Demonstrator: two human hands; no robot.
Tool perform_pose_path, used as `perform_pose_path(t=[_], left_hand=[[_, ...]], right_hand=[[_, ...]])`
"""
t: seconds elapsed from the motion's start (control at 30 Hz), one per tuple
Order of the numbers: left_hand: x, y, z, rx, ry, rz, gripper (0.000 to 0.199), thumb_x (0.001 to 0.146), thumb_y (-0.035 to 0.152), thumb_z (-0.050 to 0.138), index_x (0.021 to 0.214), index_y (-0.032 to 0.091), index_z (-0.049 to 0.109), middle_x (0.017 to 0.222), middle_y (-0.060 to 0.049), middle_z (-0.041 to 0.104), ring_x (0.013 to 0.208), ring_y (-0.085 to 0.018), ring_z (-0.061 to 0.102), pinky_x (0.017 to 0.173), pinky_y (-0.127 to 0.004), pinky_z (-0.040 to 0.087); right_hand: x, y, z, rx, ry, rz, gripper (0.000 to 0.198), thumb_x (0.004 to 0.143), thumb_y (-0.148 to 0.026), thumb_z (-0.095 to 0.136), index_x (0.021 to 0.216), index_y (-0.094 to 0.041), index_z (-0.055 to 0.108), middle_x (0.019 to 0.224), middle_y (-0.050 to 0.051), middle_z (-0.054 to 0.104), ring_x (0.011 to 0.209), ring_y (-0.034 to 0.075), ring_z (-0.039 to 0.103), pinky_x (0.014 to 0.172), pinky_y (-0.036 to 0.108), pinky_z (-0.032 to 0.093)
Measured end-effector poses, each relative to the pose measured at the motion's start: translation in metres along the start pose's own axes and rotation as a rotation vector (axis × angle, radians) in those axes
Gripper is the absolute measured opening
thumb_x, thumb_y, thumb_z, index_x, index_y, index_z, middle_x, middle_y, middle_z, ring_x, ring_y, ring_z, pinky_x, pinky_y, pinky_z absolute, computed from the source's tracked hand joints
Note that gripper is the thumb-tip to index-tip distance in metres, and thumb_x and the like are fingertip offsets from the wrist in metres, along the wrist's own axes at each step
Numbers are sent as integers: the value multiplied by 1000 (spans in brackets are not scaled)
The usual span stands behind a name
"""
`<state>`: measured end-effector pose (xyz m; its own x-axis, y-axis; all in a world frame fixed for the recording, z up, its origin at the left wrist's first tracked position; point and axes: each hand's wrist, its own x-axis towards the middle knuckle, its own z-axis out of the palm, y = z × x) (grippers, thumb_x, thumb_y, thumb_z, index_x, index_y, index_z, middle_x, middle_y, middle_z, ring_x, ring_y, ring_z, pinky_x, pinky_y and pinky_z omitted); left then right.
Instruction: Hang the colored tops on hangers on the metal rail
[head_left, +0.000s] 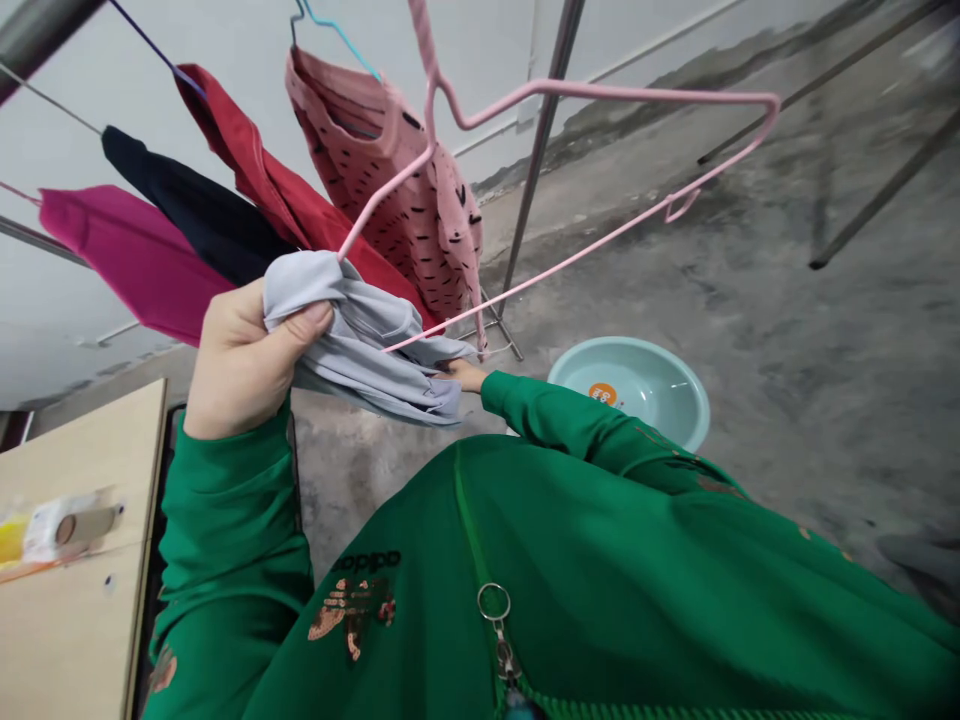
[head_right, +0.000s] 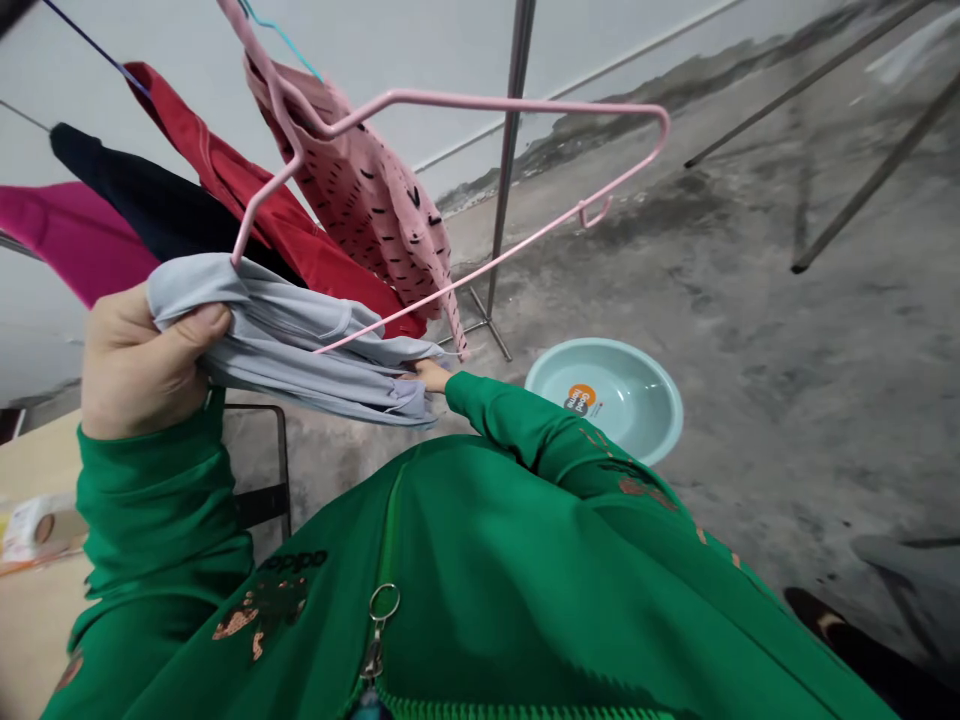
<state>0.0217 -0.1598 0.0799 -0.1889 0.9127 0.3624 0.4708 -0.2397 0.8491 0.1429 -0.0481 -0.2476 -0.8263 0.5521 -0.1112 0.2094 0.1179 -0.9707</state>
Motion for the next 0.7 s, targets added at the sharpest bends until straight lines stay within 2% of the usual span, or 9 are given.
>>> perform_pose_path(t=[0.07,0.13,0.23,0.33,0.4,0.5,0.6,0.7], left_hand=[[-3,-1,-4,1,18,-19,29,71,27,79,98,19,74,86,3,73,77,-16,69,76,-32,60],[-5,-3,-8,6,44,-32,30,70,28,79,98,18,74,86,3,73,75,-15,69,72,-30,60],[-8,-5,-17,33,109,-32,34,68,28,80,100,17,74,83,3,72,70,-12,66,62,-25,57],[-11,-11,-30,70,156,-60,36,65,28,82,99,18,74,79,3,71,66,-10,62,56,-20,52],[-13,-19,-43,100,138,-99,37,63,30,83,97,18,75,79,2,72,65,-10,61,57,-22,51],[-18,-36,-67,195,56,-170,37,62,37,83,92,18,76,79,-1,72,66,-13,60,61,-27,53],[-21,-48,-86,364,-85,-238,36,65,44,78,90,18,75,79,-2,72,68,-17,61,62,-30,53],[-20,-49,-89,514,-265,-171,34,73,43,70,98,20,74,88,-1,74,76,-19,65,69,-30,55]], right_hand=[[1,-3,-3,97,-66,14,53,74,-46,69,114,-12,65,107,8,70,116,24,56,108,41,38],[-2,-5,-13,185,-151,36,58,66,-49,75,109,-12,67,101,8,71,109,22,60,108,39,39],[-13,-5,-34,299,-266,89,59,57,-52,81,98,-10,70,91,8,72,93,20,65,101,38,45],[-30,-4,-57,385,-288,144,59,55,-58,79,90,-11,71,85,8,72,81,18,66,92,37,50],[-42,-6,-75,441,-247,173,58,55,-59,79,87,-11,71,83,8,72,78,16,65,88,34,52],[-56,-19,-110,546,-74,204,47,57,-49,82,84,-13,70,79,5,72,76,14,64,81,28,53],[-65,-42,-148,543,146,167,29,63,-34,81,81,-15,70,76,1,71,70,11,62,73,22,51],[-71,-69,-179,445,287,119,16,67,-24,77,78,-15,71,74,-2,70,68,9,59,70,19,49]])
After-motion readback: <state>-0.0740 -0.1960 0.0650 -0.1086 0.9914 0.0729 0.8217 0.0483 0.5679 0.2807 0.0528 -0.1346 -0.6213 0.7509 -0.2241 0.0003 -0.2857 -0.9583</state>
